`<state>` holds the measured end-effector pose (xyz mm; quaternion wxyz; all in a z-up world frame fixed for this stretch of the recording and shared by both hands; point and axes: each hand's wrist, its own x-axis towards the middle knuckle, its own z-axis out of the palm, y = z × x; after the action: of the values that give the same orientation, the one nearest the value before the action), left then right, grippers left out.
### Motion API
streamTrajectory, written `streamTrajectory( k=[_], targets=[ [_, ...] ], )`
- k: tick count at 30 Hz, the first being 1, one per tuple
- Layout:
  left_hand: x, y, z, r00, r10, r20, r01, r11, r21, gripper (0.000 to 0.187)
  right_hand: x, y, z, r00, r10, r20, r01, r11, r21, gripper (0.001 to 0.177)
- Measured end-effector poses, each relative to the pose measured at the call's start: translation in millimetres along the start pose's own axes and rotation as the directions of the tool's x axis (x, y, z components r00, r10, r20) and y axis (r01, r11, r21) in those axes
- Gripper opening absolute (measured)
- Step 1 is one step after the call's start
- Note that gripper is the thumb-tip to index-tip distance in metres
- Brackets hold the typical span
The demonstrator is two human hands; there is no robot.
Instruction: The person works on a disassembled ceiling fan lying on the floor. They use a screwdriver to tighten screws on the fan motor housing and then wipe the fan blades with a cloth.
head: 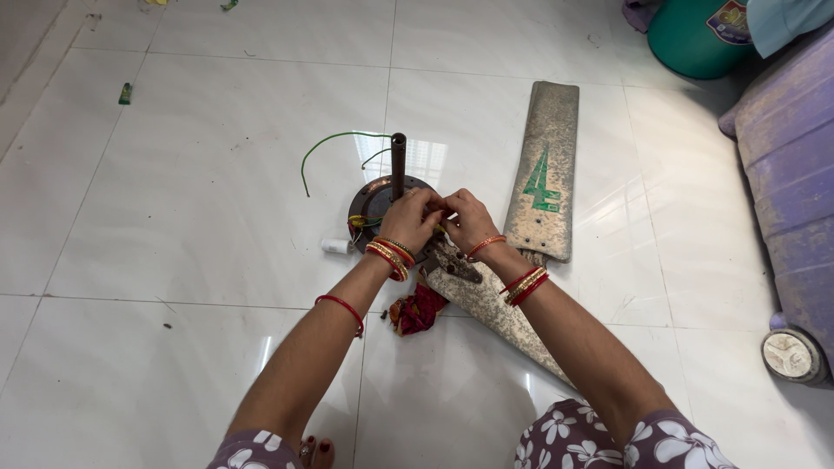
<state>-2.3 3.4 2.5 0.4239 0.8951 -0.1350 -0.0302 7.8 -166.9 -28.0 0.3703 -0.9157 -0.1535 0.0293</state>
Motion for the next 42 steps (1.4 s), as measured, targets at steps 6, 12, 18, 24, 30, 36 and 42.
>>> streamTrajectory(
  k=[6, 12, 18, 24, 30, 36, 42],
  targets=[
    [-1, -4, 12, 0.998, -0.011, 0.062, 0.007, 0.998, 0.062, 0.017, -1, 26, 13, 0.990, 0.078, 0.121, -0.043, 0.961, -0.274, 0.027],
    [-5, -25, 32, 0.987, -0.076, 0.143, 0.038, 0.968, 0.250, 0.024, 1, 45, 26, 0.991, 0.100, 0.085, -0.083, 0.978, -0.190, 0.029],
    [-4, -34, 54, 0.983, -0.070, 0.172, 0.004, 0.933, 0.359, 0.030, 10, 55, 36, 0.965, 0.264, -0.004, -0.262, 0.959, -0.106, 0.031],
    [1, -50, 80, 0.988, -0.012, 0.156, -0.065, 0.876, 0.477, 0.022, 18, 82, 49, 0.887, 0.460, 0.038, -0.462, 0.886, 0.044, 0.026],
    [11, -52, 84, 0.997, 0.017, 0.075, -0.051, 0.872, 0.487, 0.020, 18, 76, 48, 0.889, 0.442, -0.115, -0.413, 0.886, 0.210, 0.026],
    [5, -53, 62, 0.993, -0.118, 0.014, 0.117, 0.993, 0.020, 0.020, 5, 38, 50, 0.917, 0.261, -0.301, -0.149, 0.926, 0.347, 0.030],
    [-28, -98, 26, 0.941, -0.161, 0.296, 0.176, 0.984, -0.024, 0.028, -36, -2, 71, 0.979, 0.170, -0.117, -0.119, 0.927, 0.355, 0.035]
  ],
)
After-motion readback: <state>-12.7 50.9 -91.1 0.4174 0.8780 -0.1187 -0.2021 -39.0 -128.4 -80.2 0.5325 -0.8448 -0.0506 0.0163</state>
